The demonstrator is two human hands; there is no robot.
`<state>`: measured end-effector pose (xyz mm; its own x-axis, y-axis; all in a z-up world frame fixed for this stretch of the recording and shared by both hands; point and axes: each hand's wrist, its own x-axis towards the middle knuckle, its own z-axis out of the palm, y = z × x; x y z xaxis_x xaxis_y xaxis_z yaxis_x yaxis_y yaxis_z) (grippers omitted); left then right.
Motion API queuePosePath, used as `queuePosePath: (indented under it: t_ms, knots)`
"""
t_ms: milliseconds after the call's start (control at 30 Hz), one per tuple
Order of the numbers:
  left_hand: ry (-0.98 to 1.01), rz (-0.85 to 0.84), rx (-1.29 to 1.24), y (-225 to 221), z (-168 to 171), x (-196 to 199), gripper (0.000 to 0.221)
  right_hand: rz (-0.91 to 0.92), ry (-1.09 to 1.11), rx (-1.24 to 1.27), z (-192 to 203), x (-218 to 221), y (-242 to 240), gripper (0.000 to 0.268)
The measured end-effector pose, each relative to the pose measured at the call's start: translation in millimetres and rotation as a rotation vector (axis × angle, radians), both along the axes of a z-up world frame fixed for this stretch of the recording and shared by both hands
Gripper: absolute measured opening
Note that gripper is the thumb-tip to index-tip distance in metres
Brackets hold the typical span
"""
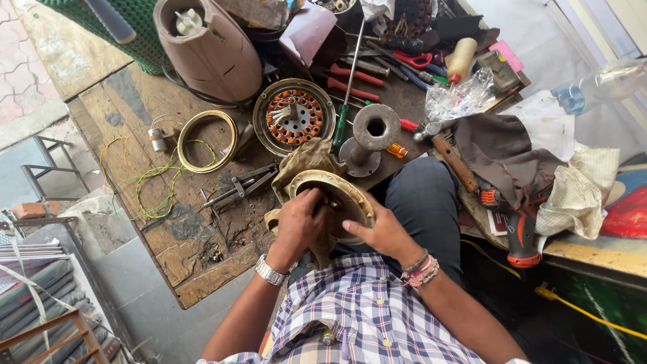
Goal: The person disassembles and reassembles a small motor or fan component on a cluttered workbench. They use a hammer and screwdriver to remove and install parts, wipe components with a cloth, and handle the rotor and housing pieces.
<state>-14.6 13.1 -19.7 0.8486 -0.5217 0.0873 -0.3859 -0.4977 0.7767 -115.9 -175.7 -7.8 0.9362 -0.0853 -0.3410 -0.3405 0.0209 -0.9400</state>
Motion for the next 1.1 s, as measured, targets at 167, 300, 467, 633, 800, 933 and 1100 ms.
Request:
queuePosePath:
  t_ms: [167,300,467,633,800,933,1100]
  knots:
    - [-0.035,0.152,-0.171,-8.8,-18.7,-11.5,0.012,-0.116,-0.088,-0.168,-11.2,-11.8,21.2,0.049]
    - [0.225,0.367,-0.222,-18.0,-30.6,-11.8,0.014,-0.196,-0.266,-0.186,-16.7,-13.6,29.7,0.05]
    - [0.439,0.328,-0.385,-18.8,-26.4,-6.3,0.026,-0.248,-0.239,-0.186,-20.0,-10.8,31.6,0.048]
    - [0.211,0.094,0.044,-1.5,-7.2,3.9,0.032,-0.209,-0.132,-0.166,-21.3,-12.6,31.0,0.048]
    - [-0.036,-0.041,-0.043,7.0,-4.7,6.2,0.02,-0.188,-0.207,-0.151,-13.4,-12.2,30.1,0.047]
    - [0.093,0.106,-0.169,1.5,-25.3,-3.3,0.017,-0.155,-0.31,-0.105,-4.1,-11.6,33.3,0.049]
    - [0.393,0.35,-0.479,-13.2,-48.3,-21.3,0.022,-0.164,-0.355,-0.231,3.6,-12.2,37.7,0.057]
